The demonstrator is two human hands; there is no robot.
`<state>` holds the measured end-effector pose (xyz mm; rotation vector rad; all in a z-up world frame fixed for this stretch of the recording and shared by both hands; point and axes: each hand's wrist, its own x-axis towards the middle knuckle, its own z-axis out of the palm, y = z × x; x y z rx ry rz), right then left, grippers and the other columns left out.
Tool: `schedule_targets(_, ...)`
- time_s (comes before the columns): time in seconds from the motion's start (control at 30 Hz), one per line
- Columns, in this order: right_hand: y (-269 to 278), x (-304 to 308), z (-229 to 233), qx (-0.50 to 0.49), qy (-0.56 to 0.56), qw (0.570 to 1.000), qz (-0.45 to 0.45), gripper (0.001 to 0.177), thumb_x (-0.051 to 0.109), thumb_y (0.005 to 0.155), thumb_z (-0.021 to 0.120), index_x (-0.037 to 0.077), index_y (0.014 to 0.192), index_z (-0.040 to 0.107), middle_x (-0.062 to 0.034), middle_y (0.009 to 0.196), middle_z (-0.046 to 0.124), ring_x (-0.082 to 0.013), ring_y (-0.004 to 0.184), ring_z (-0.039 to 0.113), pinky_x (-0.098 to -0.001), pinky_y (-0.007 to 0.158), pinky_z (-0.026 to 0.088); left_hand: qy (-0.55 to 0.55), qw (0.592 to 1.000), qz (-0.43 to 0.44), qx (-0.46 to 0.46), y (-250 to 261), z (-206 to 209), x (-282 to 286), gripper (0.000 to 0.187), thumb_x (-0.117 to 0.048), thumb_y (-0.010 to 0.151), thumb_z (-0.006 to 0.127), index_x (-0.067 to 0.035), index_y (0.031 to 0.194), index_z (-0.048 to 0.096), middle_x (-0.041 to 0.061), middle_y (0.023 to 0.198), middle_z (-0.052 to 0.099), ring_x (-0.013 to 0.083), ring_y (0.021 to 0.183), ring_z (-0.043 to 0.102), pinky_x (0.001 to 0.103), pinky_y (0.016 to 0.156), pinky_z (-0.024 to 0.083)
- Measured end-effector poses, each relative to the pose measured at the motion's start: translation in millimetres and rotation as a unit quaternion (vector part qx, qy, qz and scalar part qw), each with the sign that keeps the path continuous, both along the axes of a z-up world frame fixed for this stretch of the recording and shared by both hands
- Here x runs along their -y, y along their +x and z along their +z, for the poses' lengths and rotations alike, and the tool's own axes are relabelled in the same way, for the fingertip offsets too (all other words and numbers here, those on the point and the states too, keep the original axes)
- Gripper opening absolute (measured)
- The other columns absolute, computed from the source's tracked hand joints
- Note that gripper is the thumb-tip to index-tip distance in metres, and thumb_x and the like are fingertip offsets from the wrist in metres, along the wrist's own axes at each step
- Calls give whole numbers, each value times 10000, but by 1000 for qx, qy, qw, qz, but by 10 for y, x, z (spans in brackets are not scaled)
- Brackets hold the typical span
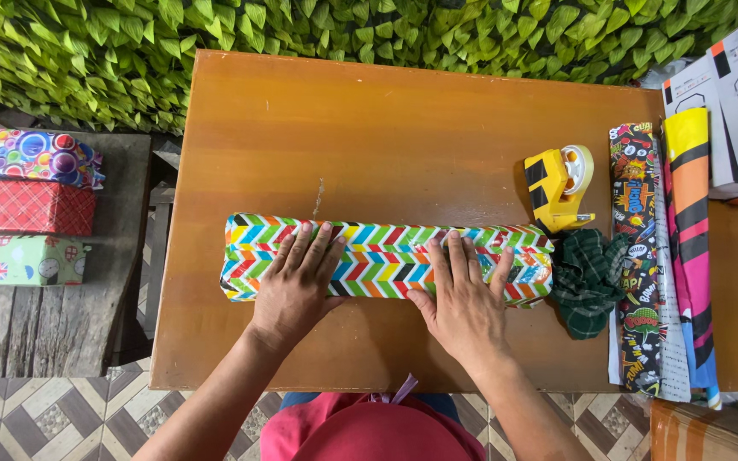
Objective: The person wipes a table with a cloth, then places a rectangular box on a sheet of wrapping paper. They fold the paper around the box and secure it with tape from a dispenser, completing the wrapping of the gift.
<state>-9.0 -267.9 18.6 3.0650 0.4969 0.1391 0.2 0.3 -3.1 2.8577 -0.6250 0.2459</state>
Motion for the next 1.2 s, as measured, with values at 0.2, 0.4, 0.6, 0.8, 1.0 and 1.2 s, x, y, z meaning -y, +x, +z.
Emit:
schedule_targets(0.2,4,-11,69,13,41,999,12,945,725,802,569,90,1490,437,-229,1501,454,-359,1364,465,-766,1111,24,18,1000,1,-4,7,106,-21,954,-578,704,799,-145,1498,498,105,1586,421,331,1460,378,526,1209,285)
schedule_targets(0.4,17,-5,8,-19,-3,1000,-12,898,591,786,705,113,1499,440,-168,1521,460,-308,1402,461,-753,1155,59,93,994,-26,-50,58,232,561,1060,-741,711,670,-82,1508,437,145,1637,307,358,1515,247,594,1201,166)
schedule_targets(0.6,-9,15,-29,0,23,1000,-8,941,487,710,811,124,1498,448,-161,1526,464,-304,1388,471,-730,1165,101,15,997,-75,-19,163,26,866,1007,-759,782,576,-83,1518,459,112,1628,347,346,1509,287,597,1209,214)
schedule_targets(0.8,-18,75,29,-29,66,997,-6,957,466,690,832,96,1483,442,-169,1495,459,-318,1382,466,-689,1180,109,-2,996,-90,-4,119,-50,797,986,-766,787,554,-69,1483,507,130,1606,384,364,1486,326,603,1194,245)
schedule_targets(1.0,4,59,48,-24,86,996,6,937,440,712,841,45,1459,438,-182,1545,443,-322,1438,426,-698,1183,69,-37,996,-84,-9,109,-32,806,870,-713,886,515,-74,1476,518,133,1592,407,363,1481,343,599,1191,264)
schedule_targets(1.2,21,81,77,-62,45,997,-9,946,395,661,860,109,1466,454,-143,1538,455,-273,1427,433,-713,1175,40,-30,997,-69,-18,132,-10,832,610,-474,944,588,-102,1427,573,105,1587,431,344,1468,378,588,1197,274)
